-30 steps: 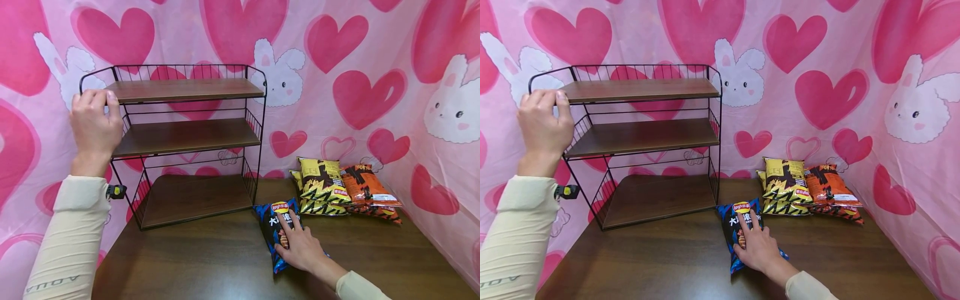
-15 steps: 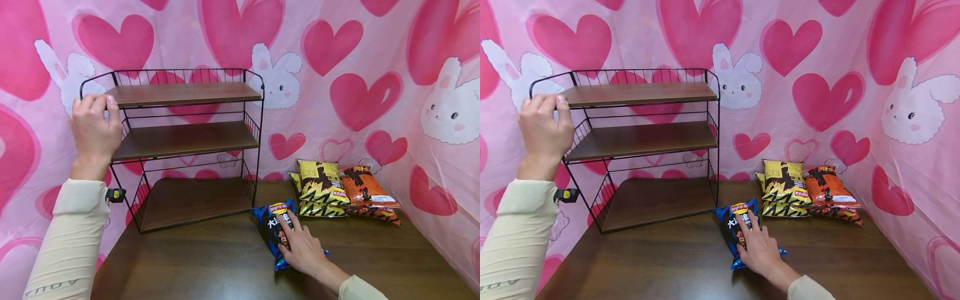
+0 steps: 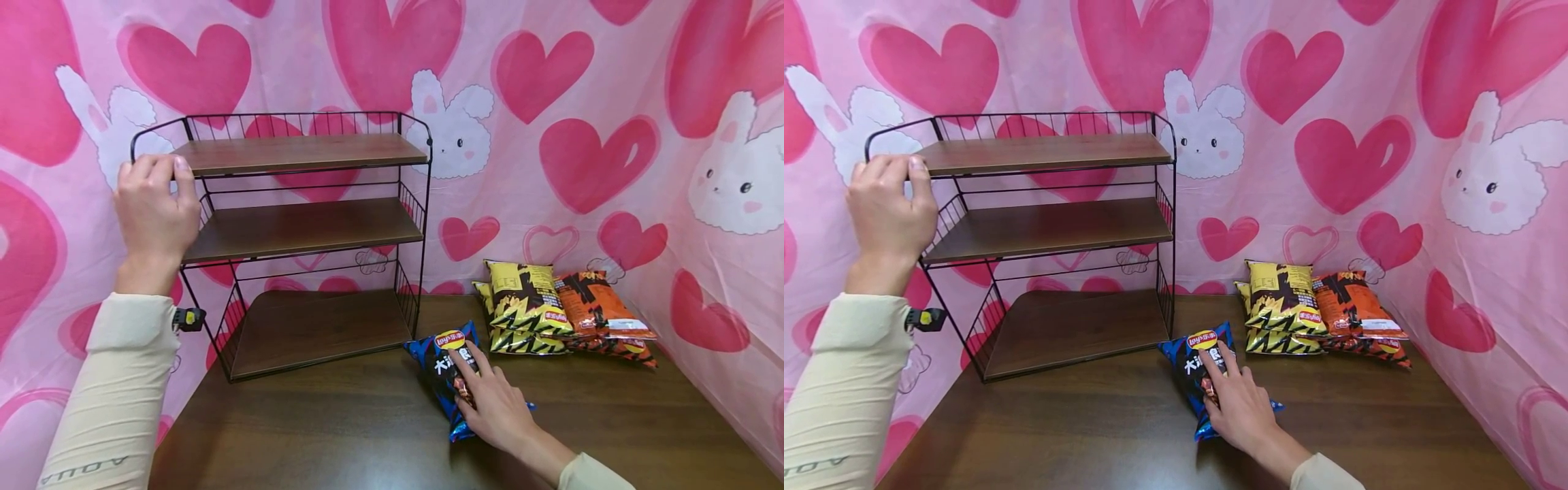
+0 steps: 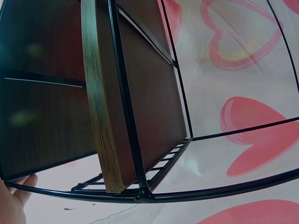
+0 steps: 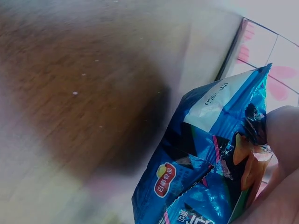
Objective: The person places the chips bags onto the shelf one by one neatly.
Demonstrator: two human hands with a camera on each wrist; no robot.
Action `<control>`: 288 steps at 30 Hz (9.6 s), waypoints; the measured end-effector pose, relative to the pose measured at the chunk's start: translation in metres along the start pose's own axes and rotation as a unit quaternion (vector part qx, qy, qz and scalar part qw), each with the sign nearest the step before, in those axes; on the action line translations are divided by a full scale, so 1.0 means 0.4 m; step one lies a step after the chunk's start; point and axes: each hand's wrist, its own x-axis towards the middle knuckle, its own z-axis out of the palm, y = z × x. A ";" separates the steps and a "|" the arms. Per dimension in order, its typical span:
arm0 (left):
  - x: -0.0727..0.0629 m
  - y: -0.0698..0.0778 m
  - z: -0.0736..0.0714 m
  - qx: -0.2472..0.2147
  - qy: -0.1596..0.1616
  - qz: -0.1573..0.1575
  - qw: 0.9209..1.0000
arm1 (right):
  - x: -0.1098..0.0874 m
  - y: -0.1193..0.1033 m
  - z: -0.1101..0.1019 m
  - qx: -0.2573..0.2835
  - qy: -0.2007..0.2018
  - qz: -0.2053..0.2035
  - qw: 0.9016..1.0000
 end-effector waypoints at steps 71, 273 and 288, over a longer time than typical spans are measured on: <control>0.004 -0.015 0.009 -0.005 0.010 0.012 1.000 | 0.460 -0.299 0.167 0.055 -0.050 -0.096 0.993; -0.004 0.005 0.005 -0.003 0.028 0.000 1.000 | 0.295 0.366 -0.079 0.001 0.001 0.154 0.988; -0.007 0.005 0.007 -0.005 0.032 -0.001 0.999 | 0.286 0.368 -0.095 0.016 0.090 0.140 0.986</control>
